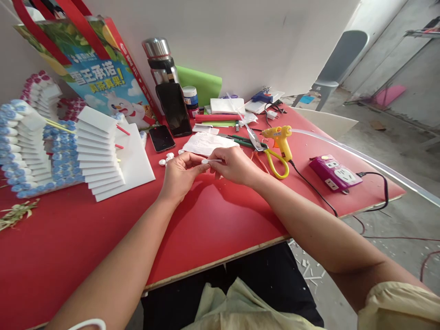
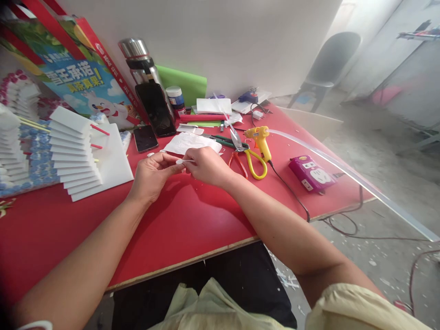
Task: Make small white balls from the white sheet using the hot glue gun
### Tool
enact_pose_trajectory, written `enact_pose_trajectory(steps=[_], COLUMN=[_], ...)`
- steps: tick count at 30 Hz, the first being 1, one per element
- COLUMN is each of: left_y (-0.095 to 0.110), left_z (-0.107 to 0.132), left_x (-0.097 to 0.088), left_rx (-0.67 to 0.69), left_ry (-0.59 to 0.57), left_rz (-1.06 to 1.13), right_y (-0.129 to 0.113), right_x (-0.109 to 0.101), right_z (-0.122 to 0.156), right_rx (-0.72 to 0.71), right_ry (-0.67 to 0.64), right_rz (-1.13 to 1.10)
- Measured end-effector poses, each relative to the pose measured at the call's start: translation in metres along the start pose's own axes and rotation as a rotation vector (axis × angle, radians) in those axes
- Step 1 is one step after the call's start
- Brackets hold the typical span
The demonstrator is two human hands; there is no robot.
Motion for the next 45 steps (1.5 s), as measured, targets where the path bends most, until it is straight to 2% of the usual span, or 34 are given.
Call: enact_pose_trajectory(steps=[4,6,8,11,13,15,20,24,27,29,33,38,43,45], left_y=[0.001,0.003,0.005,0.005,0.004,0.005,0.009,0.012,0.01,0.007,0.004,0.006,0.005,0.003], left_z=[0.001,0.0,-0.001,-0.003,-0.005,-0.005,-0.002,-0.002,-0.002,-0.003,-0.002,0.0,0.001,0.002], left_x=[0.002,0.002,-0.001,-0.004,-0.005,-0.006,-0.003,-0.003,-0.003,-0.005,-0.005,-0.003,-0.003,-0.003], left_rx=[-0.029,-0.013,0.013,0.04,0.059,0.083,0.111,0.122,0.121,0.099,0.048,0.014,-0.01,-0.028], left_ry=[-0.042,-0.049,-0.031,-0.014,-0.014,-0.015,-0.076,-0.06,-0.052,-0.032,-0.009,0.008,0.066,0.082], left_rz=[0.058,0.04,0.034,0.044,0.033,0.006,-0.05,-0.08,-0.064,-0.037,0.058,0.131,0.159,0.175], right_y=[-0.004,-0.004,0.004,0.017,0.022,0.025,0.024,0.024,0.023,0.021,0.015,0.009,0.0,-0.005], right_x=[0.0,-0.001,0.001,0.011,0.017,0.02,0.02,0.02,0.02,0.016,0.003,-0.002,-0.007,-0.007], right_z=[0.001,0.001,0.0,0.001,0.002,0.003,0.004,0.004,0.001,-0.001,0.0,0.001,0.001,0.002], right_rx=[-0.009,0.029,0.149,0.411,0.517,0.538,0.515,0.497,0.416,0.343,0.292,0.239,0.088,-0.004], right_ry=[0.027,0.024,-0.006,-0.084,-0.116,-0.118,-0.091,-0.099,-0.112,-0.088,0.039,0.106,0.227,0.25], right_rz=[0.037,-0.049,-0.298,-0.802,-1.0,-1.063,-1.06,-1.063,-1.007,-0.88,-0.524,-0.277,0.044,0.105])
Point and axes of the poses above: each hand's wrist, its own z-axis away from the middle knuckle, its own x-axis out of the palm, y = z × x, the point moved 7 cm from there along -z, towards the middle knuckle, and after that the axes turned 2 degrees about -x, right-handed, at the moved point
